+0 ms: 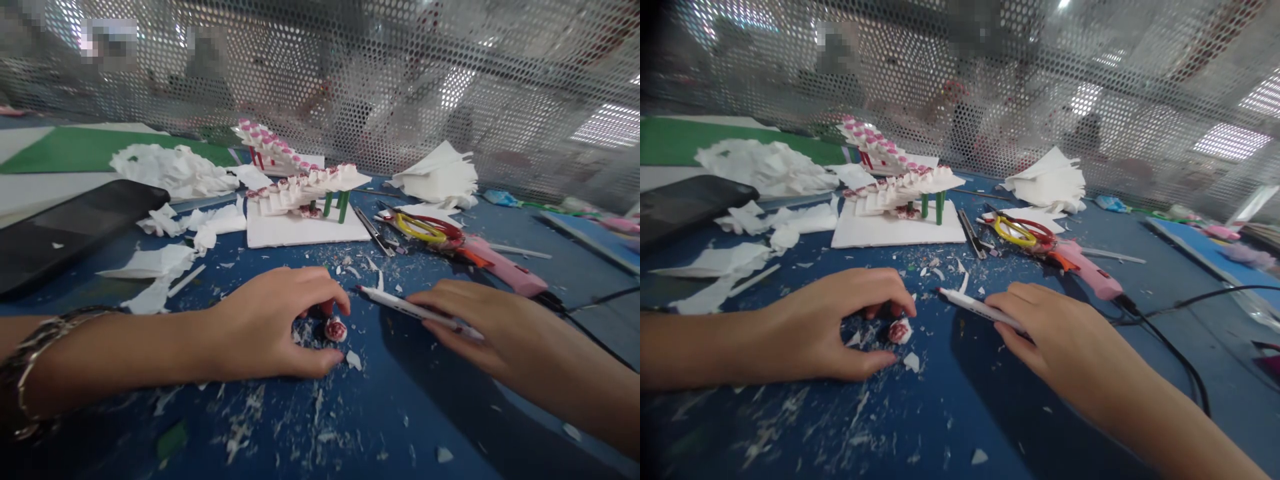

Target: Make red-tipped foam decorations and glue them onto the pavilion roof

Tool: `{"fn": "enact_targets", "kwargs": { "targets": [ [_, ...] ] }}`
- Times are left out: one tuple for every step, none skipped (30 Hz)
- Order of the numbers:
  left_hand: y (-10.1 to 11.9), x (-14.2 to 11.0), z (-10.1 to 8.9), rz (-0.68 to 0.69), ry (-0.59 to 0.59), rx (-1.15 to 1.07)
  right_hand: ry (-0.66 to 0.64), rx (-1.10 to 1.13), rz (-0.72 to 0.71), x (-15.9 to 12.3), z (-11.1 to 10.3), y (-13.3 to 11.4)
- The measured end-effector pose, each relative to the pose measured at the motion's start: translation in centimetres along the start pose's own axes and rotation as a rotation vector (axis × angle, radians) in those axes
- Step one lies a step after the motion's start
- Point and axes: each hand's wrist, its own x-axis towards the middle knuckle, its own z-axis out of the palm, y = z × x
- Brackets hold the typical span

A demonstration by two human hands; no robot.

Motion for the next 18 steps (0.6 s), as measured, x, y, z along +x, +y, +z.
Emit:
{"fn": "enact_targets", "kwargs": {
  "targets": [
    [-0.01,0.00,-0.02,0.013,-0.010,-0.015,-0.002,0.002,0.007,0.01,-0.02,-0.03],
    [-0.03,0.01,-0.05,0.024,-0.020,-0.025,-0.004,0.002,0.011,0.02,-0.05,-0.07],
    [-0.07,0.02,-0.08,0.032,-0.030,-0.027,-0.011,0.003,0.012,0.03,-0.08,-0.11],
    [-0.11,0.04,-0.11,0.037,-0.038,-0.022,-0.016,0.002,0.014,0.05,-0.11,-0.15],
    [-0.16,0.07,-0.14,0.039,-0.045,-0.011,-0.020,0.002,0.016,0.05,-0.12,-0.18],
    [-0.21,0.10,-0.16,0.042,-0.044,0.003,-0.025,0.004,0.017,0.04,-0.12,-0.20],
    [-0.26,0.13,-0.17,0.046,-0.041,0.018,-0.029,0.008,0.017,0.03,-0.11,-0.21],
    [-0.31,0.15,-0.17,0.055,-0.037,0.030,-0.032,0.014,0.017,0.01,-0.11,-0.21],
    [-0.35,0.16,-0.15,0.065,-0.033,0.039,-0.033,0.019,0.021,0.00,-0.11,-0.20],
    [-0.38,0.16,-0.12,0.078,-0.030,0.045,-0.035,0.026,0.024,0.00,-0.12,-0.19],
    [-0.39,0.14,-0.09,0.087,-0.026,0.047,-0.042,0.033,0.027,0.01,-0.14,-0.18],
    [-0.37,0.12,-0.06,0.097,-0.021,0.047,-0.050,0.038,0.036,0.03,-0.19,-0.18],
    [-0.33,0.08,-0.04,0.104,-0.014,0.044,-0.059,0.043,0.046,0.07,-0.25,-0.20],
    [-0.27,0.05,-0.02,0.106,-0.008,0.036,-0.068,0.049,0.056,0.11,-0.31,-0.22],
    [-0.19,0.01,-0.01,0.104,-0.001,0.022,-0.077,0.053,0.065,0.14,-0.38,-0.26],
    [-0.12,-0.02,0.00,0.100,0.005,0.003,-0.083,0.056,0.069,0.17,-0.43,-0.30],
    [-0.05,-0.05,-0.01,0.093,0.008,-0.017,-0.085,0.057,0.073,0.19,-0.47,-0.34],
    [0.01,-0.08,-0.01,0.088,0.010,-0.036,-0.084,0.058,0.072,0.19,-0.49,-0.38]
  ]
}}
